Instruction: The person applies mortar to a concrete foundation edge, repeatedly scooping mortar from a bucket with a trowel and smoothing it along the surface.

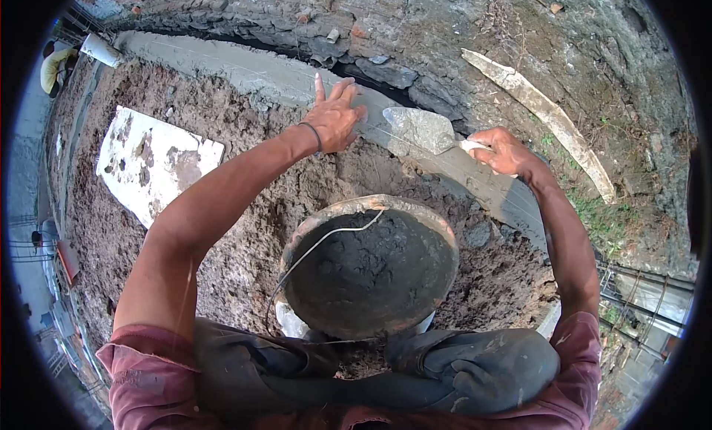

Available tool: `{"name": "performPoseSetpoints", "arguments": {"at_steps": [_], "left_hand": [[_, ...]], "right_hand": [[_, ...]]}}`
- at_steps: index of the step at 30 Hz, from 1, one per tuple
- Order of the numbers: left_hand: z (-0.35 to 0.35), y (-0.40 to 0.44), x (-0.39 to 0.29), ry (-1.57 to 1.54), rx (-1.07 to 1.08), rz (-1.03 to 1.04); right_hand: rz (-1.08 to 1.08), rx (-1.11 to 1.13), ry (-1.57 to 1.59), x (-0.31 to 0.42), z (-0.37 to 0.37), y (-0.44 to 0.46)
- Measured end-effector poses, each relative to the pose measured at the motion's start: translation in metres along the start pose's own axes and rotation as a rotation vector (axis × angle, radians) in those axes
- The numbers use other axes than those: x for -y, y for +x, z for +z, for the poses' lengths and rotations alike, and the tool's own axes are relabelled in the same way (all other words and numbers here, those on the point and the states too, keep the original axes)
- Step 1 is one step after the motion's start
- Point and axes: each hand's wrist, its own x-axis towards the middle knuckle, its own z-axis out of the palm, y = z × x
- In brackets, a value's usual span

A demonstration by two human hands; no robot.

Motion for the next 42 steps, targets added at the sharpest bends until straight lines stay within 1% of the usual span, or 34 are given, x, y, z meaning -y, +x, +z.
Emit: {"name": "performPoseSetpoints", "arguments": {"at_steps": [1,3,9,13,15,16,17,19,20,21,23,24,26,27,29,30,32,36,37,39,42], "left_hand": [[0.001,0.001,0.001,-0.007,-0.011,0.002],[0.001,0.002,0.002,-0.013,-0.001,-0.004],[-0.005,0.003,-0.002,0.014,0.033,-0.015],[-0.011,0.001,-0.003,0.017,0.057,-0.018],[-0.013,0.002,-0.004,0.019,0.069,-0.018],[-0.013,0.002,-0.005,0.018,0.083,-0.015],[-0.013,0.002,-0.004,0.019,0.083,-0.018],[-0.012,0.002,-0.004,0.016,0.072,0.002],[-0.011,0.002,-0.003,0.017,0.072,0.002],[-0.011,0.003,-0.003,0.016,0.070,-0.003],[-0.010,0.006,-0.003,0.011,0.064,-0.007],[-0.009,0.007,-0.003,0.011,0.061,-0.015],[-0.007,0.009,-0.002,0.009,0.059,-0.018],[-0.005,0.010,-0.001,0.005,0.048,-0.019],[-0.005,0.012,-0.001,0.006,0.041,-0.011],[-0.006,0.012,-0.001,-0.005,0.043,-0.016],[-0.007,0.013,-0.001,-0.012,0.045,-0.024],[-0.008,0.014,0.002,-0.007,0.066,-0.008],[-0.008,0.014,0.002,0.005,0.083,0.018],[-0.008,0.016,0.000,0.016,0.101,0.006],[-0.008,0.018,-0.003,0.030,0.116,-0.005]], "right_hand": [[0.001,0.000,0.001,0.001,0.000,0.000],[0.282,0.056,0.115,0.007,-0.001,0.000],[0.374,0.076,0.153,0.006,0.002,-0.005],[0.307,0.046,0.167,-0.015,0.002,-0.016],[0.251,0.074,0.242,-0.019,-0.003,-0.028],[0.369,0.086,0.248,-0.001,-0.010,-0.034],[0.366,0.088,0.247,0.007,-0.015,-0.039],[0.577,0.078,0.246,0.012,-0.022,-0.048],[0.425,0.010,0.219,-0.027,-0.015,-0.057],[0.425,0.008,0.219,-0.028,-0.017,-0.060],[0.273,-0.054,0.180,-0.031,-0.022,-0.066],[0.277,-0.054,0.179,-0.028,-0.024,-0.063],[0.308,0.013,0.277,-0.017,-0.029,-0.041],[0.313,0.009,0.280,-0.008,-0.028,-0.030],[0.344,0.080,0.284,0.008,-0.024,-0.008],[0.347,0.078,0.290,0.002,-0.021,0.000],[0.285,0.108,0.226,-0.014,-0.008,0.018],[0.208,0.107,0.176,-0.001,-0.004,0.014],[0.211,0.109,0.176,0.002,-0.006,0.011],[0.279,0.153,0.154,0.009,-0.011,0.005],[0.249,0.182,0.147,-0.028,-0.007,-0.003]]}}
